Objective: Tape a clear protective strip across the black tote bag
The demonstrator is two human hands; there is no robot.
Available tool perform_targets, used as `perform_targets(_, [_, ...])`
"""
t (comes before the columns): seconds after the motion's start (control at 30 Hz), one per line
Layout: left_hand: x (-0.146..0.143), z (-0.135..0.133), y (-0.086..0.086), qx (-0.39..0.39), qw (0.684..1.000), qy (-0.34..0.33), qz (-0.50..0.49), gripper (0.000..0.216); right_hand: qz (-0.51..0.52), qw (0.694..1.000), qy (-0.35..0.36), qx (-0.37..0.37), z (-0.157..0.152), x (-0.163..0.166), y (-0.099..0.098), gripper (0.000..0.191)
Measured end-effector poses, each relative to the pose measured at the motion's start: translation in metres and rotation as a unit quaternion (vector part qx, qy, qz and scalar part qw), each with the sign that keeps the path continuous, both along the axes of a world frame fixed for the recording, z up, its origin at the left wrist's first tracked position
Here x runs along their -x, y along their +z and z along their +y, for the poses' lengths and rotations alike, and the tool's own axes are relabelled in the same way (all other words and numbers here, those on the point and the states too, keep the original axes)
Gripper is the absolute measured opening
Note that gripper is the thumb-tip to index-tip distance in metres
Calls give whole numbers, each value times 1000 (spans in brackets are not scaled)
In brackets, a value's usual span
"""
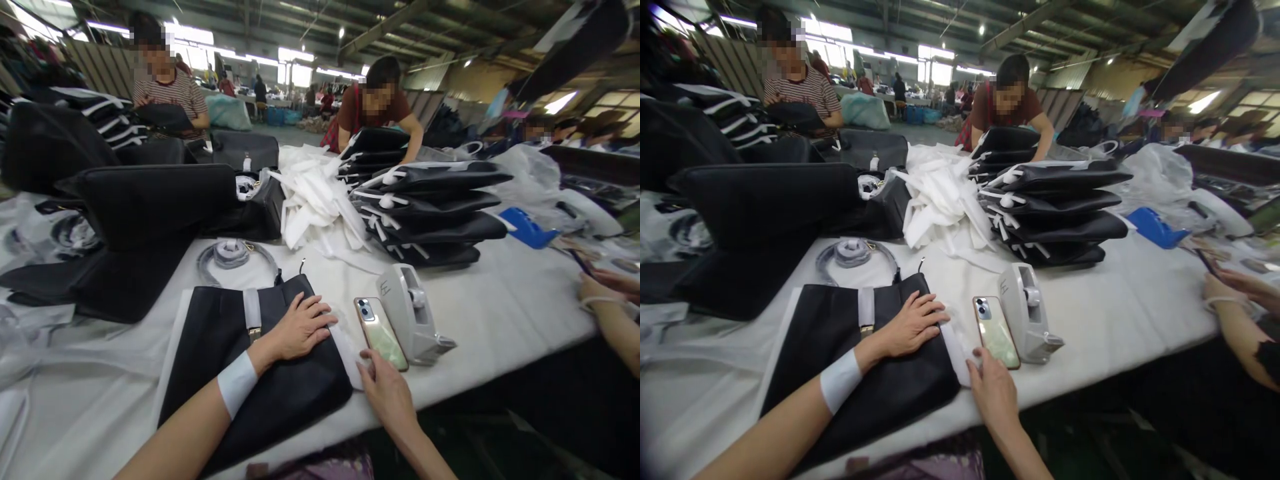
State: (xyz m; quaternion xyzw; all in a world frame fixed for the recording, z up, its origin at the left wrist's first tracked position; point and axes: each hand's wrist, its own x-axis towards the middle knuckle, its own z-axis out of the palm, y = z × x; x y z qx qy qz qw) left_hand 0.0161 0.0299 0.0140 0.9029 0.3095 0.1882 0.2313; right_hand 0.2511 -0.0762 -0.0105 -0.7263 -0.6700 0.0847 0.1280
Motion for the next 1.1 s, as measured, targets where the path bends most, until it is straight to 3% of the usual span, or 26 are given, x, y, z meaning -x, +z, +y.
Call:
perform_targets(0.07, [0, 0, 0, -4, 1000, 2, -2, 36, -28, 999, 24, -11, 2, -4, 8, 21])
perform_targets(0.13, [0, -1, 0, -8, 1000, 2, -3, 36, -103, 990, 31, -96, 10, -21, 31, 24])
perform_targets(0.23, [-1, -1, -1, -13, 1000, 0, -4, 35, -256, 928, -46, -268, 31, -69, 84, 27])
perform_targets(0.27, [-1, -2, -1, -13, 1000, 0, -4, 35, -287, 910, -56, -293, 39, -89, 102, 26])
perform_targets(0.37, [-2, -2, -2, -16, 1000, 3, -3, 35, -335, 886, -87, -307, 56, -141, 151, 27])
perform_targets(0.47, [-2, -3, -2, -18, 1000, 4, 0, 34, -297, 886, -156, -320, 54, -157, 177, 30])
perform_targets(0.57, [-2, -4, -3, -24, 1000, 5, -5, 33, -80, 930, -204, -296, 32, -126, 164, 37])
perform_targets(0.63, [-2, -4, -4, -34, 999, 11, -13, 32, 145, 966, -171, -127, 18, -89, 132, 45])
perform_targets(0.67, [-2, -4, -5, -38, 999, 14, -16, 32, 258, 954, -151, -33, 14, -70, 112, 48])
perform_targets(0.7, [-2, -4, -5, -42, 999, 15, -18, 32, 360, 919, -159, 23, 12, -51, 92, 51])
perform_targets(0.77, [-2, -4, -5, -42, 999, 12, -15, 32, 490, 849, -181, 77, 19, -17, 59, 52])
perform_targets(0.83, [-2, -4, -5, -38, 999, 8, -10, 33, 555, 800, -210, 88, 34, 7, 42, 50])
perform_targets(0.9, [-1, -5, -3, -35, 999, 6, -8, 34, 581, 778, -222, 89, 53, 21, 40, 47])
perform_targets(1.0, [-1, -5, -1, -34, 999, 5, -13, 34, 589, 779, -206, 59, 77, 26, 52, 45])
perform_targets(1.1, [-1, -5, -2, -33, 999, 3, -21, 33, 592, 783, -190, -21, 92, 13, 64, 40])
